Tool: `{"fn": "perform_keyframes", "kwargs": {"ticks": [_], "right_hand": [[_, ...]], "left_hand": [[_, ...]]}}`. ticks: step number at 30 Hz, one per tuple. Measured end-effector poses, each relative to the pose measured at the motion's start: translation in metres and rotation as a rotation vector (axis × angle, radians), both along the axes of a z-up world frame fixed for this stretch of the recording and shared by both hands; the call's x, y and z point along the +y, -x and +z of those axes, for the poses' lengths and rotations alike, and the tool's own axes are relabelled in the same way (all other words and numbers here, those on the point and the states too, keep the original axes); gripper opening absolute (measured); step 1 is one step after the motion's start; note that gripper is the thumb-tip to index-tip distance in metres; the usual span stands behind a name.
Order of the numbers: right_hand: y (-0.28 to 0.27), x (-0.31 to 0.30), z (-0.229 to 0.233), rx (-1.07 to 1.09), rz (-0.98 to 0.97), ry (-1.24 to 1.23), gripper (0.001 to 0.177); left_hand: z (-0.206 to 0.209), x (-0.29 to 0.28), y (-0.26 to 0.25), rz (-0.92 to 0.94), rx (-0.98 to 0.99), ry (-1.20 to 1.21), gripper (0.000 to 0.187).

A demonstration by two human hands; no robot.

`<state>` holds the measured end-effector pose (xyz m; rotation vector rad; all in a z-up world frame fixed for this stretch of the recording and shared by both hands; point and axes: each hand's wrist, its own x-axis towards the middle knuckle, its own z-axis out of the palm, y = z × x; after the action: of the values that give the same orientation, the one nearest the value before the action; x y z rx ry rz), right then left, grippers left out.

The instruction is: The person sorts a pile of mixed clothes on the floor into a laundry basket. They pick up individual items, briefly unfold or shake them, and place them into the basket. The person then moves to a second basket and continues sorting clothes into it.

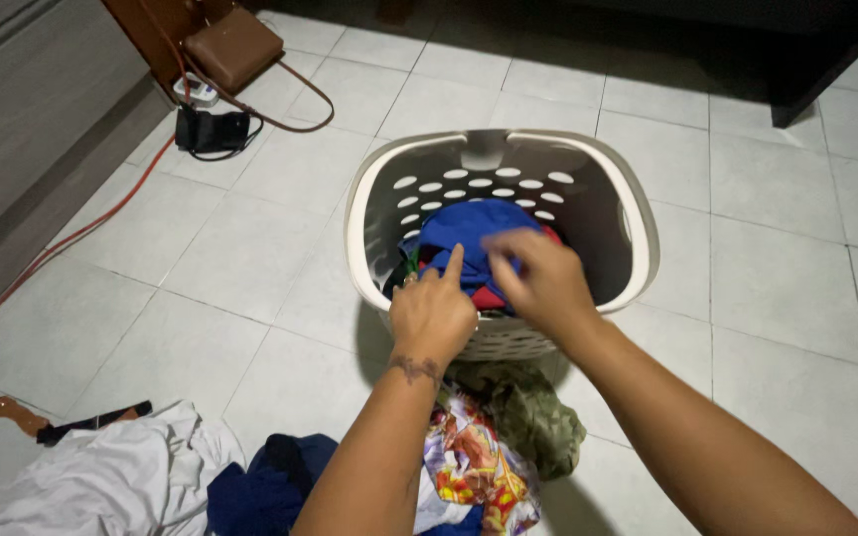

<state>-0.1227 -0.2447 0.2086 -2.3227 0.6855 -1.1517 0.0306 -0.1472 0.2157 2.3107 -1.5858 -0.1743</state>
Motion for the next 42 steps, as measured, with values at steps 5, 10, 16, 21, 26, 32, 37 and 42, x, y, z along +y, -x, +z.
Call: {"fn": "perform_keyframes", "kwargs": {"ticks": [5,10,16,21,26,32,37,42], "right_hand": [[0.056,0.089,-0.072,0.303,0.383,-0.067,0.01],[0.076,0.118,-0.188,0.734,0.083,-0.391,0.066],[0.067,0.158,-0.244,0.806,-0.076,-0.853,0.093],[0.047,0.168,-0.194,0.969,-0.179,-0.674,0.042],[0.043,0.14,-0.077,0.416,-0.134,-0.403,0.027],[0.047,0.052,0.106,-0.134,0.05,-0.196,0.024],[0.029,0.003,0.215,-0.422,0.06,-0.232,0.026],[-0.004,-0.044,0.208,-0.477,-0.02,-0.222,0.026]], "left_hand": [[-0.009,-0.002,0.0,0.016,-0.015,0.013,0.067],[-0.012,-0.002,0.001,0.043,-0.055,0.042,0.065],[-0.019,-0.005,0.002,0.048,-0.065,0.041,0.063],[-0.021,-0.005,0.002,0.046,-0.089,0.042,0.063],[0.0,0.005,-0.002,-0.077,0.05,0.229,0.05],[-0.007,0.047,-0.029,0.188,0.533,1.057,0.029],[-0.072,0.094,-0.018,0.535,0.559,0.963,0.012],[-0.135,0.124,0.033,0.273,0.476,0.608,0.025]]}}
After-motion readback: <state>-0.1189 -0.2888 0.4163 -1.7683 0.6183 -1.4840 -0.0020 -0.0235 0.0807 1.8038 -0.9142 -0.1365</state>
